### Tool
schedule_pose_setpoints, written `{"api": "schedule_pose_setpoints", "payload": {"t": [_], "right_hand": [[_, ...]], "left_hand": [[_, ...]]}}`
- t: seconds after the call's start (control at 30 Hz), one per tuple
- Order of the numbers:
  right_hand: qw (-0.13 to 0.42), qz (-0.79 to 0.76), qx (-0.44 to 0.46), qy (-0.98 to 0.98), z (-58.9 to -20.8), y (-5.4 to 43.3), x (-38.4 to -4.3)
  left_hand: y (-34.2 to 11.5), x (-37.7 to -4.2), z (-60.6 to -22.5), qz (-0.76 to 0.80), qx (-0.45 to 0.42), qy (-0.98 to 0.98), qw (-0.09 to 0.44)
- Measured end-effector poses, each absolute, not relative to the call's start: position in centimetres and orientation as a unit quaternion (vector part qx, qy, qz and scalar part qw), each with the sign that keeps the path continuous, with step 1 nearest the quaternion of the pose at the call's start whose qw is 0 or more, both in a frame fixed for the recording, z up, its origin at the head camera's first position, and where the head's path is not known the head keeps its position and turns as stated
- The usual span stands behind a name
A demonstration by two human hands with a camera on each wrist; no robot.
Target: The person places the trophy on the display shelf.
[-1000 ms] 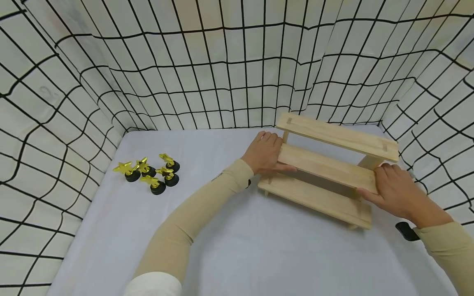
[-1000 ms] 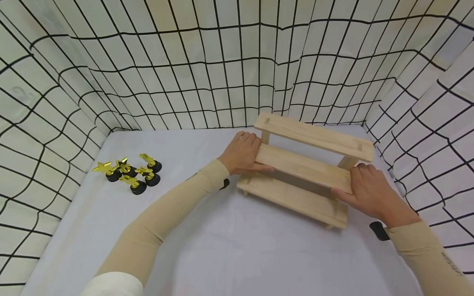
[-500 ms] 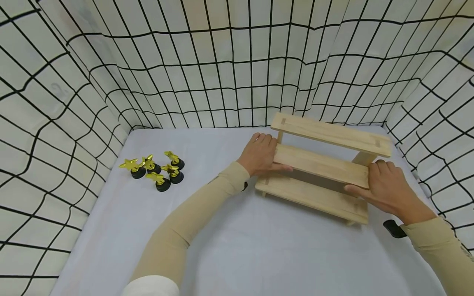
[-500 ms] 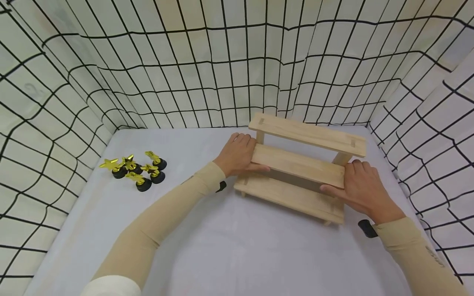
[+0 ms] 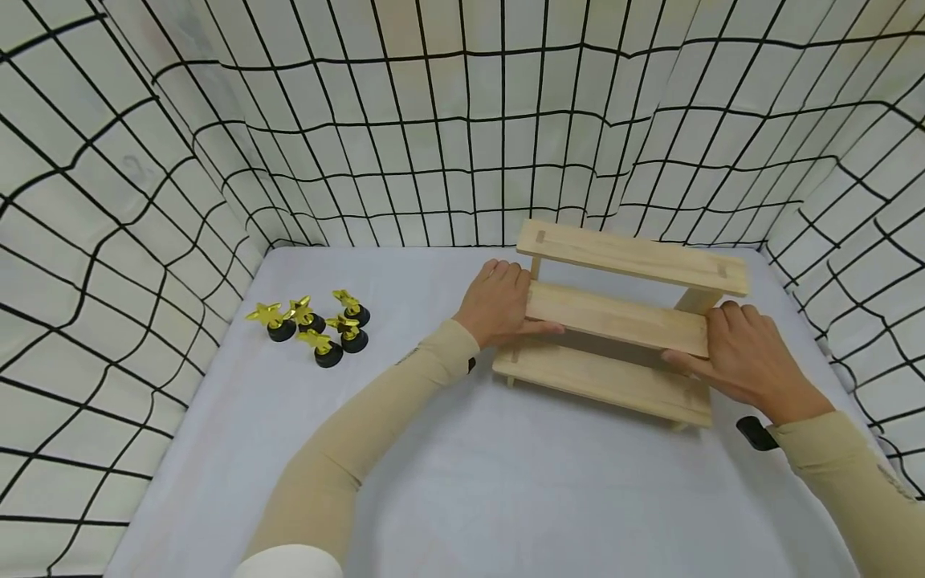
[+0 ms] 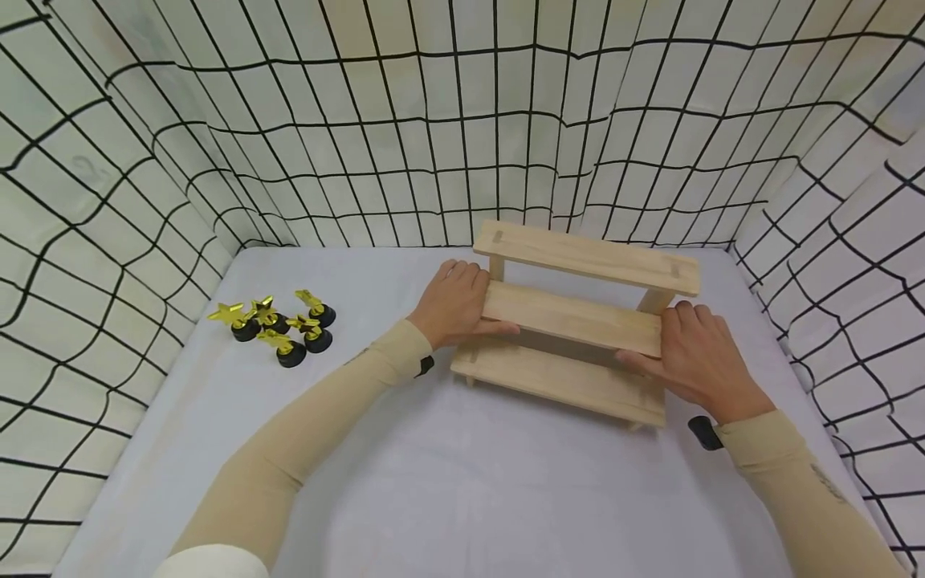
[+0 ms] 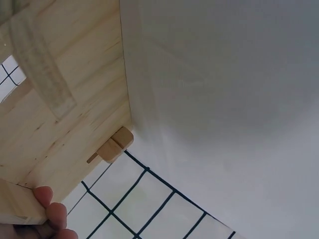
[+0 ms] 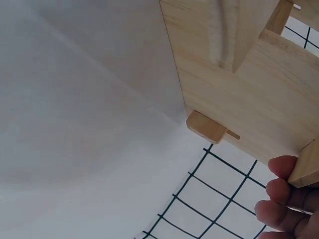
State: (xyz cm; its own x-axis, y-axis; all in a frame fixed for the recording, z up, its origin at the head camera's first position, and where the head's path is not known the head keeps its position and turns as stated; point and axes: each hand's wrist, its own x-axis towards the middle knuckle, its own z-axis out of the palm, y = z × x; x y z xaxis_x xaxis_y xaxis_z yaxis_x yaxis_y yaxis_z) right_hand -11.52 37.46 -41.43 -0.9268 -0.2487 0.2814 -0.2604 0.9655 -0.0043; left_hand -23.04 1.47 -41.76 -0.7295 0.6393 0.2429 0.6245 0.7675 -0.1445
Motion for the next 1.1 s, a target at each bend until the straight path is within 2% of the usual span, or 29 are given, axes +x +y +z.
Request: {"api": "schedule_pose_setpoints", "payload": {"t": [0.67, 1.1], "right_hand": [[0.122, 0.026, 0.149, -0.981, -41.1, 34.8, -14.1], [0.141, 0.040, 0.183, -0.972, -41.5, 32.6, -16.1]], "left_hand": [[-1.7, -22.6, -41.4, 0.029, -0.300, -0.947, 0.115], [-4.4, -22.5, -41.2, 0.033, -0.268, -0.958, 0.097]]}}
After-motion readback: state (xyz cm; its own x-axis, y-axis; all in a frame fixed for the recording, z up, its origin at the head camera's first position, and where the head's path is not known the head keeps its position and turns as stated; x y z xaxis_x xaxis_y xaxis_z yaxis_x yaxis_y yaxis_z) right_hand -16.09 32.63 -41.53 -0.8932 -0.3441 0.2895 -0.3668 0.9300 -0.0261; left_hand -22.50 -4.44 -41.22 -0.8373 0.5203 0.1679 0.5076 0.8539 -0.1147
